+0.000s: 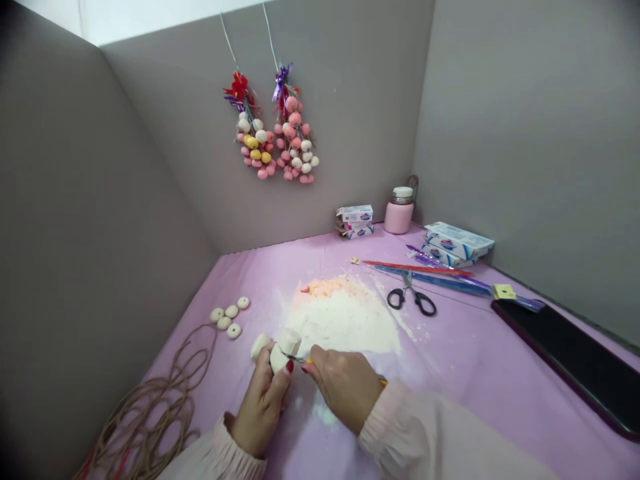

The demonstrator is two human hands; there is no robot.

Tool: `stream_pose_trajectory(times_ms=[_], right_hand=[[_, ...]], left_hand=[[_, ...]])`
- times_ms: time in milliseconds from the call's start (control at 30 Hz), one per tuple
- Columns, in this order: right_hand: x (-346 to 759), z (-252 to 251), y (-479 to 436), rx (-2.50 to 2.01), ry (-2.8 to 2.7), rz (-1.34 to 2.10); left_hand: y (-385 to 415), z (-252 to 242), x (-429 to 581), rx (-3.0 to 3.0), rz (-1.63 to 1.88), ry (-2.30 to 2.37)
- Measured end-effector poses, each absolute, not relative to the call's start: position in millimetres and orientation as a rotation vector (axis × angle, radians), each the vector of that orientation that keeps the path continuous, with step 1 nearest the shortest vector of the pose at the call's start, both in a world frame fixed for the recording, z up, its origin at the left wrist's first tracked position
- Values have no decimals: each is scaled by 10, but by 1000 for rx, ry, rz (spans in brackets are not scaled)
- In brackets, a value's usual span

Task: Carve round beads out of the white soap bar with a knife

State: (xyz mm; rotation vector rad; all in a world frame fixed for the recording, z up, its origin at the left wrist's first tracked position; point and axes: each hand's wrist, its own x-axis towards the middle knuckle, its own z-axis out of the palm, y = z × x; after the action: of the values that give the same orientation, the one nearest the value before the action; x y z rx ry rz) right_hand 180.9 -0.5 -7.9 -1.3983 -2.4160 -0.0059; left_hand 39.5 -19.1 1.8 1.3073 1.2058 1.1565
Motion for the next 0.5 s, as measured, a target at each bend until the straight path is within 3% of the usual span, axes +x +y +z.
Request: stream_pose_trajectory(times_ms=[200, 500], right_hand=[[1812, -81, -5, -1418, -2416, -67], [1972, -90, 69, -1549, -2333, -75]], left_hand=[[-179, -50, 371, 1153, 999, 1082], [-154, -37, 335, 1078, 1150, 1012]])
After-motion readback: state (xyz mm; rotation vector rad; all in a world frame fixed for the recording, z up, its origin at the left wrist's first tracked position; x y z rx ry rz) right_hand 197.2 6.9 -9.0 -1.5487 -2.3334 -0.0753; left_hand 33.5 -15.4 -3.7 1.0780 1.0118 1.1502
